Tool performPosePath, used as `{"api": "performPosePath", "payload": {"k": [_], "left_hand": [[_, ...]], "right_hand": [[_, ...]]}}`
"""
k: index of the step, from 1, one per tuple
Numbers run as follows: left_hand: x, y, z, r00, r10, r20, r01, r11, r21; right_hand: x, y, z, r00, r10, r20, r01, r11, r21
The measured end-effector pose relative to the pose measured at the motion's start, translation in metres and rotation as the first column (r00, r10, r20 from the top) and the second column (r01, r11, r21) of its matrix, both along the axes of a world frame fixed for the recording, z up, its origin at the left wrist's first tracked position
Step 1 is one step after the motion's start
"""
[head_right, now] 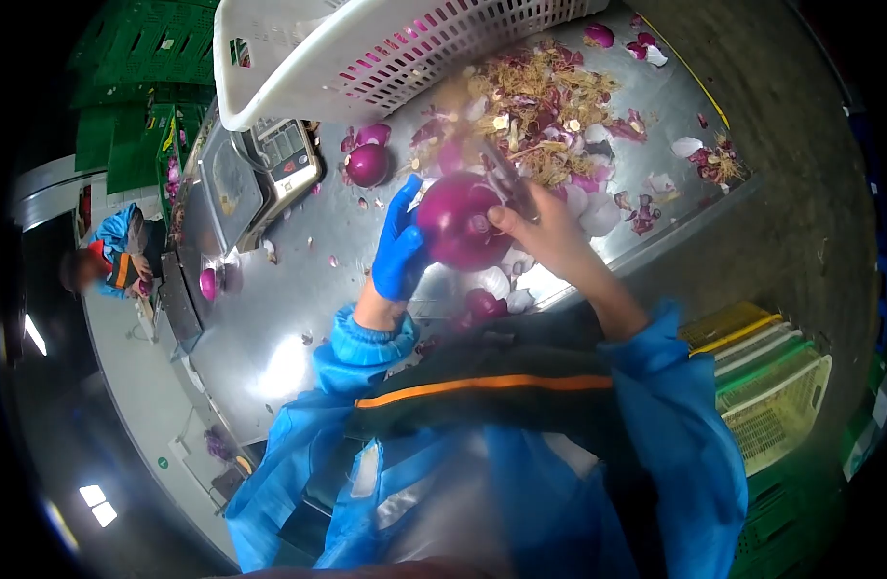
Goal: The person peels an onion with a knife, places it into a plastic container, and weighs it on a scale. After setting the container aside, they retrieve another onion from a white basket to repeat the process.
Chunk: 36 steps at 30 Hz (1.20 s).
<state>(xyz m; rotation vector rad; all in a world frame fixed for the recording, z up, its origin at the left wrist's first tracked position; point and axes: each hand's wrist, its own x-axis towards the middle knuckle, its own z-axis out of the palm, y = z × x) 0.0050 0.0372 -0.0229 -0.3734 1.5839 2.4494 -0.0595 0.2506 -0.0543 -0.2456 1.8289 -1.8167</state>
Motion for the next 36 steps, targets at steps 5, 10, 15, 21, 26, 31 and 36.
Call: {"api": "performPosePath", "payload": {"k": [5,10,15,21,26,31,36], "left_hand": [[0.003,0.043,-0.011,0.978,0.187,-0.096,-0.18,0.981,0.074],[0.004,0.034,-0.014,0.978,0.203,0.049,-0.205,0.979,0.018],[0.0,0.009,-0.019,0.983,0.179,-0.03,-0.177,0.982,0.059],[-0.008,-0.001,0.011,0.997,0.048,0.061,-0.052,0.997,0.058],[-0.001,-0.01,0.009,0.994,0.03,0.108,-0.037,0.997,0.068],[0.001,-0.016,0.01,0.992,-0.043,0.12,0.039,0.999,0.032],[-0.004,-0.015,0.021,0.965,-0.153,0.213,0.175,0.981,-0.088]], "right_hand": [[0.005,-0.014,0.0,0.989,-0.125,-0.079,0.138,0.972,0.188],[0.014,-0.017,0.008,0.888,-0.2,-0.415,0.309,0.926,0.216],[0.002,0.016,0.013,0.92,0.022,-0.391,0.22,0.799,0.56],[0.008,0.031,0.028,0.548,0.315,-0.775,0.271,0.81,0.52],[0.006,0.03,0.021,0.378,0.342,-0.86,0.369,0.796,0.479],[0.001,0.03,0.022,0.324,0.35,-0.879,0.402,0.791,0.462],[0.001,0.027,0.017,0.315,0.372,-0.873,0.455,0.748,0.483]]}}
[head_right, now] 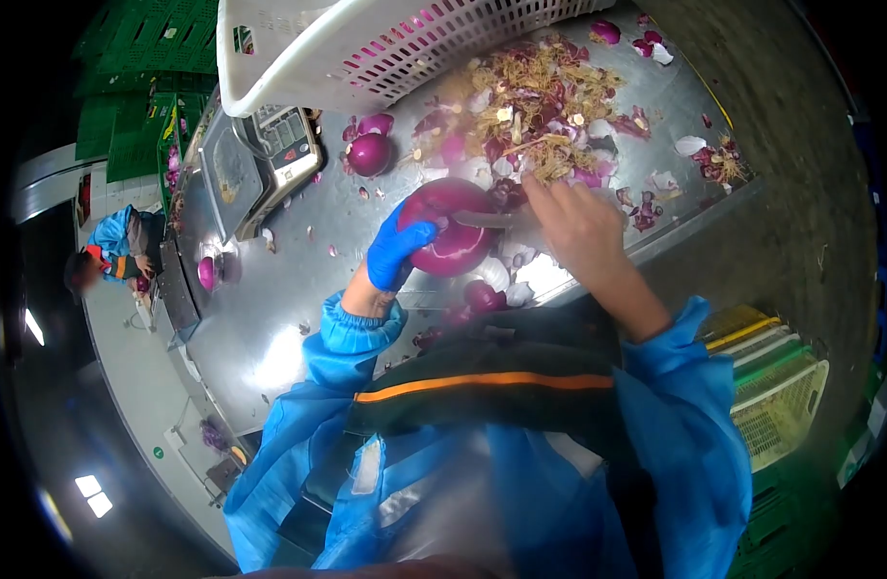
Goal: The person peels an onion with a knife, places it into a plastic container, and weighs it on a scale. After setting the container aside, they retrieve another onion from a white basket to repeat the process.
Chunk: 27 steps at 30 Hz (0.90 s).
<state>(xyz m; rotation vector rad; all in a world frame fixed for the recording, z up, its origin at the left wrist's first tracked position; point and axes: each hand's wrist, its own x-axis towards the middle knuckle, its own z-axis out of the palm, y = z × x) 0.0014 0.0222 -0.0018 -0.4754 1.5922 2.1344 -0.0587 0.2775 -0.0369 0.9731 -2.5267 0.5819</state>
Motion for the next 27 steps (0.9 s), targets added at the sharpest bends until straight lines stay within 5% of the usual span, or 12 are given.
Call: {"api": "performPosePath", "payload": {"k": [5,8,12,17,27], "left_hand": [[-0.002,0.012,0.005,0.999,0.016,-0.031,-0.015,0.999,0.032],[0.002,0.015,-0.002,0.991,0.136,-0.005,-0.136,0.991,0.008],[0.0,0.012,-0.014,0.983,0.184,-0.006,-0.184,0.983,0.026],[-0.001,0.01,-0.017,0.98,0.197,-0.016,-0.196,0.98,0.043],[0.012,-0.001,-0.023,0.981,0.187,0.057,-0.194,0.967,0.167]], "right_hand": [[0.006,-0.015,-0.018,0.994,-0.082,0.078,0.09,0.991,-0.099],[0.02,-0.025,-0.02,0.864,-0.034,0.502,0.14,0.975,-0.175],[0.024,-0.038,-0.024,0.594,0.08,0.8,0.277,0.914,-0.298],[0.021,-0.043,-0.039,0.424,0.161,0.891,0.32,0.894,-0.314],[0.018,-0.028,-0.044,0.399,0.152,0.904,0.134,0.966,-0.221]]}}
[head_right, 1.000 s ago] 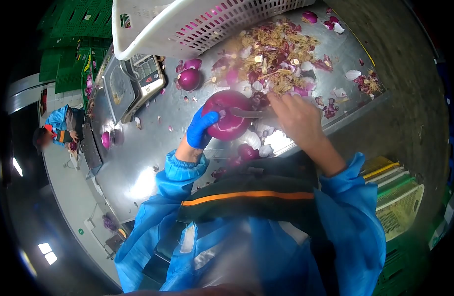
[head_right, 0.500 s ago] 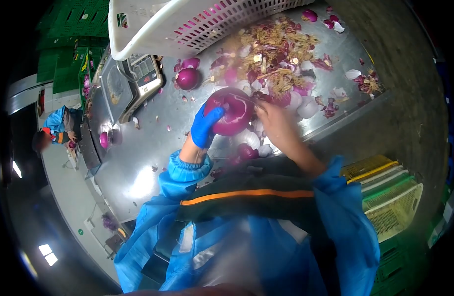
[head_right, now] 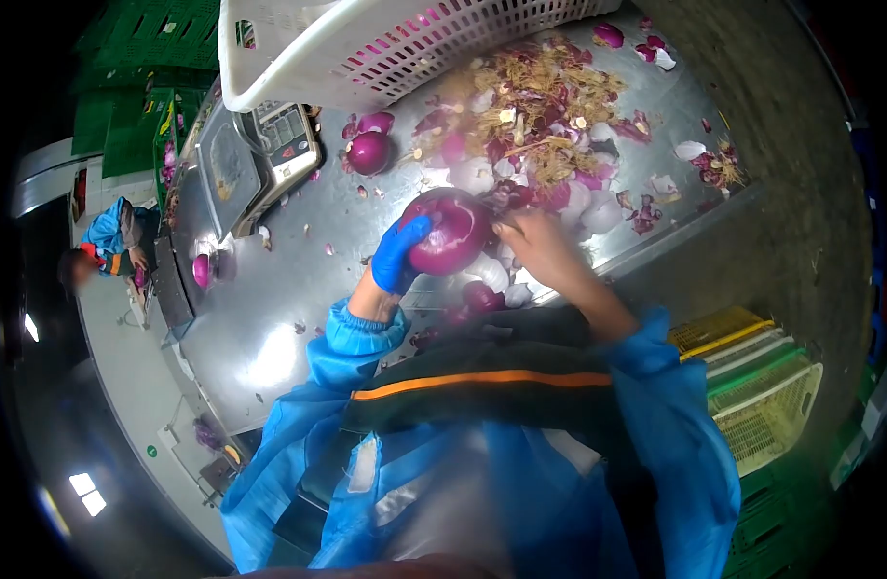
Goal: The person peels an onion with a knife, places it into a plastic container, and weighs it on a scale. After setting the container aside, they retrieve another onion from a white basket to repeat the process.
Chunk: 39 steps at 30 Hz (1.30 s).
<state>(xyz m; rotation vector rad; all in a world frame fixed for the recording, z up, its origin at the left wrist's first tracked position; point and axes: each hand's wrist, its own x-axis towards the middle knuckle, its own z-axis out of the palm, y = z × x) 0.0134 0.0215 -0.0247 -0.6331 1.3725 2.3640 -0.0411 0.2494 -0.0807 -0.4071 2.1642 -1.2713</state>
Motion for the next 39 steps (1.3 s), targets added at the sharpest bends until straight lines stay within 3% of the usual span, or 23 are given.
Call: {"api": "performPosePath", "payload": {"k": [2,5,6,8,10,11,13,16,19,21,22,25,26,29,33,39], "left_hand": [[0.003,-0.003,0.003,0.999,-0.016,0.029,0.016,1.0,-0.022],[0.004,0.0,0.006,0.994,-0.094,0.051,0.099,0.989,-0.107],[0.005,0.0,0.002,0.989,-0.145,0.011,0.146,0.983,-0.111],[0.006,0.0,-0.005,0.972,-0.229,-0.054,0.218,0.963,-0.16],[0.003,0.005,-0.007,0.949,-0.3,-0.096,0.27,0.931,-0.245],[0.003,0.008,-0.003,0.951,-0.3,-0.075,0.269,0.922,-0.279],[0.002,0.019,0.019,0.953,-0.302,-0.03,0.274,0.899,-0.342],[0.002,0.016,0.013,0.969,-0.247,-0.015,0.238,0.946,-0.219],[0.002,0.007,-0.01,0.932,-0.361,-0.001,0.347,0.896,-0.276],[0.011,0.017,0.007,0.929,-0.369,-0.033,0.337,0.879,-0.338],[0.013,0.023,0.016,0.931,-0.361,-0.051,0.318,0.873,-0.371],[0.006,0.029,0.025,0.998,-0.059,0.009,0.06,0.963,-0.262],[0.003,0.016,0.009,0.998,-0.053,-0.044,0.045,0.984,-0.17],[-0.011,0.01,0.013,0.978,0.057,-0.199,-0.074,0.994,-0.08],[-0.017,0.009,0.006,0.946,0.108,-0.304,-0.15,0.982,-0.117],[-0.011,0.014,0.0,0.942,0.128,-0.309,-0.188,0.967,-0.174]], "right_hand": [[-0.003,0.015,0.01,0.998,0.018,0.059,-0.017,1.0,-0.02],[-0.007,0.005,0.061,0.984,-0.003,-0.179,0.01,0.999,0.042],[-0.003,-0.004,0.052,0.934,-0.078,-0.35,0.042,0.993,-0.11],[-0.005,-0.007,0.047,0.805,-0.002,-0.593,-0.041,0.997,-0.06],[-0.008,-0.014,0.052,0.592,0.036,-0.805,-0.083,0.996,-0.016],[-0.008,-0.015,0.052,0.552,0.1,-0.828,-0.102,0.993,0.052],[-0.008,-0.014,0.051,0.47,0.23,-0.852,-0.126,0.973,0.193],[-0.008,-0.02,0.047,0.542,0.137,-0.829,-0.093,0.99,0.103],[-0.014,-0.025,0.031,0.663,0.051,-0.747,0.004,0.997,0.071],[-0.038,-0.015,0.004,0.81,0.074,-0.582,0.118,0.951,0.286],[-0.05,-0.007,-0.002,0.869,-0.009,-0.495,0.134,0.967,0.218],[-0.039,0.002,0.016,0.898,-0.117,-0.424,0.193,0.971,0.14],[-0.032,0.004,0.017,0.897,-0.106,-0.429,0.208,0.958,0.197],[-0.016,0.012,0.03,0.801,-0.047,-0.596,0.161,0.977,0.139],[-0.004,0.01,0.05,0.697,-0.01,-0.717,0.129,0.985,0.111],[-0.003,0.008,0.043,0.611,-0.008,-0.792,0.173,0.977,0.124]]}}
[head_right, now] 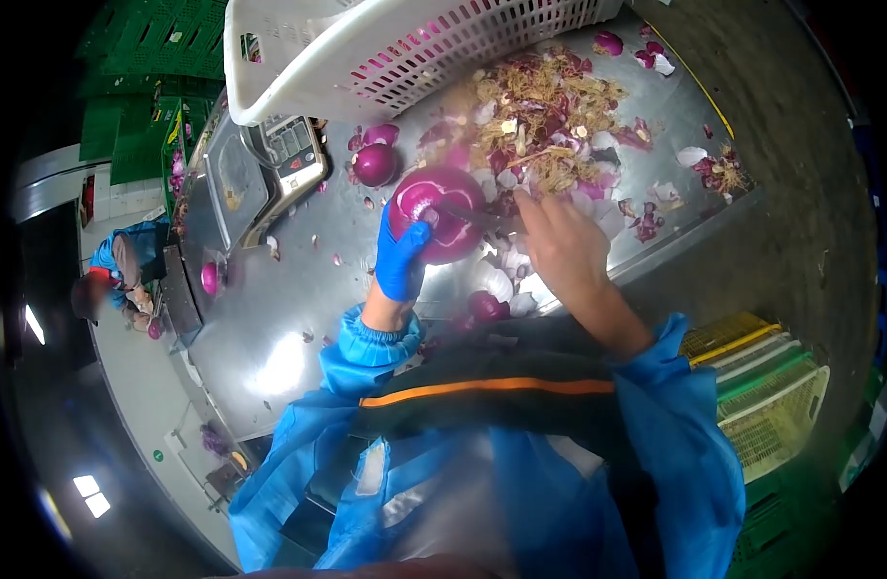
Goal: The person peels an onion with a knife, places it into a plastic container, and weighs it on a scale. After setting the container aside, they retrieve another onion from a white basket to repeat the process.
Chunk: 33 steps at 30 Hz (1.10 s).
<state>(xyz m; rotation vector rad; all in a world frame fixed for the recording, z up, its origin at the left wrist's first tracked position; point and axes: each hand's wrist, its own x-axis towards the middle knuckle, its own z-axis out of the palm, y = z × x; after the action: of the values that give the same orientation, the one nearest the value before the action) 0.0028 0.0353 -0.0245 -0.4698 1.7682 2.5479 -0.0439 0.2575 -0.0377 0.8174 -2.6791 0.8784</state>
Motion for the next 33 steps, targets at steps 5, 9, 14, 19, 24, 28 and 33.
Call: {"api": "performPosePath", "payload": {"k": [5,9,14,19,24,28,33], "left_hand": [[0.002,0.008,0.001,0.999,0.002,-0.035,-0.006,0.994,-0.106],[0.002,0.017,0.001,0.998,0.028,-0.055,-0.038,0.981,-0.189],[0.002,0.015,-0.011,0.997,0.076,-0.01,-0.076,0.979,-0.191],[0.002,0.011,-0.015,0.993,0.11,0.039,-0.103,0.984,-0.144],[0.024,0.021,-0.002,1.0,-0.005,0.021,0.009,0.972,-0.235],[0.009,0.015,0.01,0.982,-0.143,0.122,0.155,0.984,-0.09],[0.009,0.013,0.004,0.999,-0.041,0.021,0.04,0.999,0.005]], "right_hand": [[0.003,-0.001,-0.01,0.992,-0.115,0.058,0.112,0.992,0.056],[0.007,-0.012,-0.024,0.964,-0.18,0.197,0.193,0.98,-0.049],[0.004,-0.025,-0.033,0.839,-0.094,0.535,0.21,0.965,-0.159],[-0.002,-0.035,-0.058,0.694,-0.03,0.719,0.201,0.967,-0.154],[-0.045,-0.014,-0.081,0.205,0.03,0.978,0.583,0.799,-0.147],[-0.032,-0.024,-0.043,0.554,0.292,0.779,0.236,0.843,-0.483],[-0.026,-0.017,-0.047,0.403,0.476,0.782,0.272,0.753,-0.599]]}}
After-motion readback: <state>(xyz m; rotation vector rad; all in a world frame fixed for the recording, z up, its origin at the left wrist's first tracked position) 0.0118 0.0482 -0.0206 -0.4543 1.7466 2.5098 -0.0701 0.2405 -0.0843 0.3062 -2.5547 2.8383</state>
